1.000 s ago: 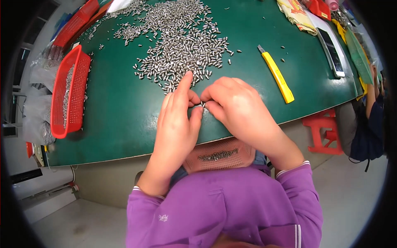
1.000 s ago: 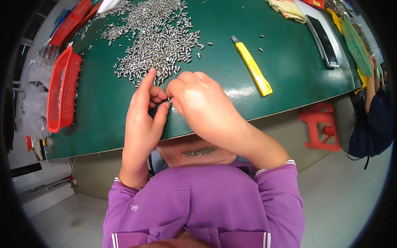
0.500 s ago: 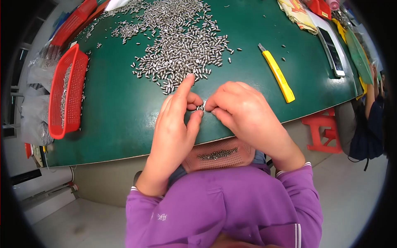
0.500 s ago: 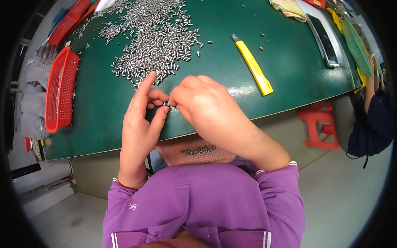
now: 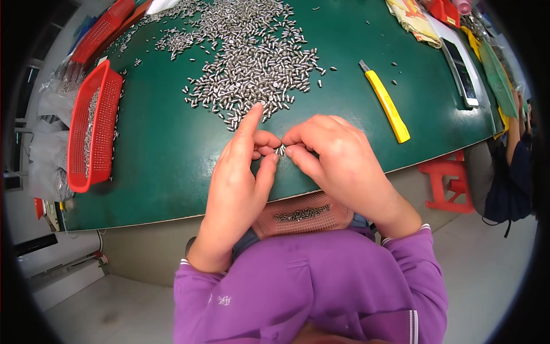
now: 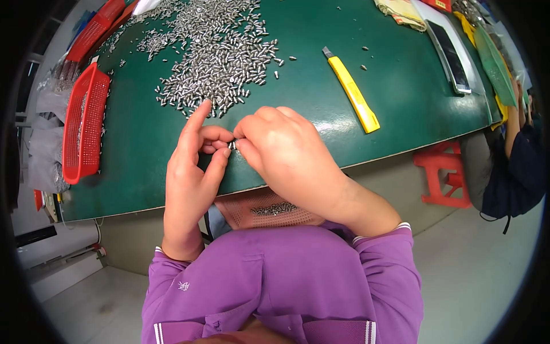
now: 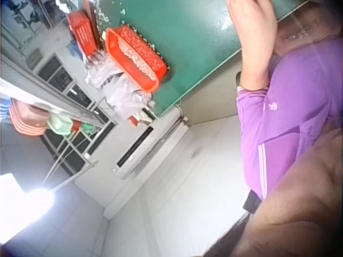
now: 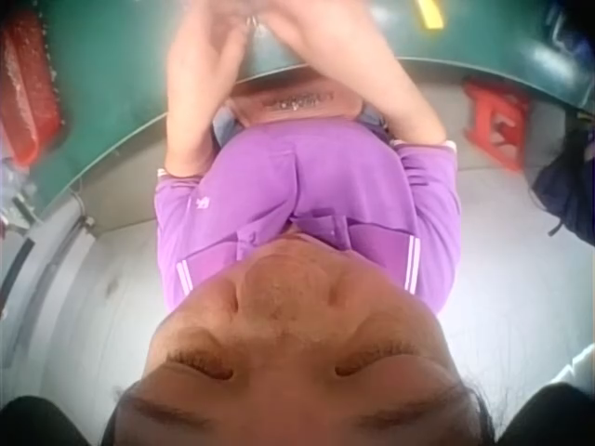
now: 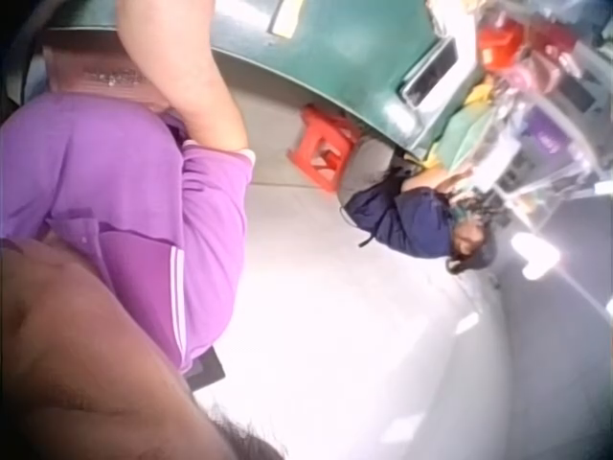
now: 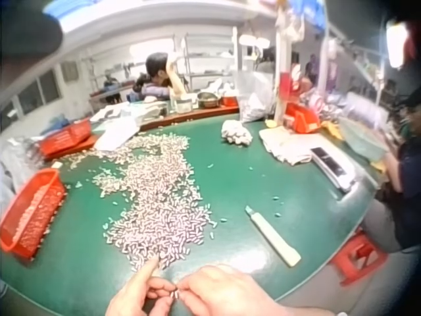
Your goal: Sorting and inspecting small metal hardware components at a workbench.
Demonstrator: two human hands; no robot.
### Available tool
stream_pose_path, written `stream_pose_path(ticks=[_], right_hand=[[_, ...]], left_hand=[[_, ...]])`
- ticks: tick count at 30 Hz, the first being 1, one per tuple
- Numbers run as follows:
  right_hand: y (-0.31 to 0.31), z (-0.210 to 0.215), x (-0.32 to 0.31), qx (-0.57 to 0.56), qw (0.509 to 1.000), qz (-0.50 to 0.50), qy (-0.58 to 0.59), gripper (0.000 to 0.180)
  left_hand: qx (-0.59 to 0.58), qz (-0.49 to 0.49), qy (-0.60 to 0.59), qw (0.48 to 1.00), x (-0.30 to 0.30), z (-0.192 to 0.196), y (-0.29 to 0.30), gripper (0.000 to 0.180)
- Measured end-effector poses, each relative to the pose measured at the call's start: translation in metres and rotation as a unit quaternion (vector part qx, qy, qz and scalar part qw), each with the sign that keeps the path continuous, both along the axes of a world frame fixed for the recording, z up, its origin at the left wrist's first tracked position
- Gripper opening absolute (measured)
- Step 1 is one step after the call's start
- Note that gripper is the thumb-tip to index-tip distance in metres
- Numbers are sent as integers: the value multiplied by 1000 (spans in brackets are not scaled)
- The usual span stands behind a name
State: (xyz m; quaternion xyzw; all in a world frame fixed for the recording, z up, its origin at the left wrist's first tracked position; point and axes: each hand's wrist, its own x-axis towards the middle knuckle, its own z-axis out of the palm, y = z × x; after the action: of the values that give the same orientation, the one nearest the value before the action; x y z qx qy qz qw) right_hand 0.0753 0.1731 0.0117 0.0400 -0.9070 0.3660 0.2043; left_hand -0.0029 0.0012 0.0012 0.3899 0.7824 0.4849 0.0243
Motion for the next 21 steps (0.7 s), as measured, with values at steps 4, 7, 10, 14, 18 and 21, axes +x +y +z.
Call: stream_pose_path(ticks=[4, 7, 10, 14, 18, 21], right_hand=[[-1, 3, -2, 19, 1000, -7, -18, 9], [-1, 1, -3, 15, 999, -30, -32, 11], [0, -1, -2, 2, 999, -16, -28, 14], [0, -3, 2, -3, 1000, -4, -14, 16], [1, -3, 3, -6, 1000, 7, -11, 18], [2, -4, 3, -5, 1000, 15, -14, 20]], left_hand=[[-9, 4, -7, 1000, 0, 1, 3, 73], [-15, 4, -13, 1000, -1, 1, 3, 73], [-17, -3, -1, 1000, 0, 0, 1, 74], [-14, -10, -23, 1000, -1, -1, -2, 74], [-15, -18, -40, 999, 0, 1, -3, 76], [-16, -33, -54, 998, -1, 2, -6, 78]])
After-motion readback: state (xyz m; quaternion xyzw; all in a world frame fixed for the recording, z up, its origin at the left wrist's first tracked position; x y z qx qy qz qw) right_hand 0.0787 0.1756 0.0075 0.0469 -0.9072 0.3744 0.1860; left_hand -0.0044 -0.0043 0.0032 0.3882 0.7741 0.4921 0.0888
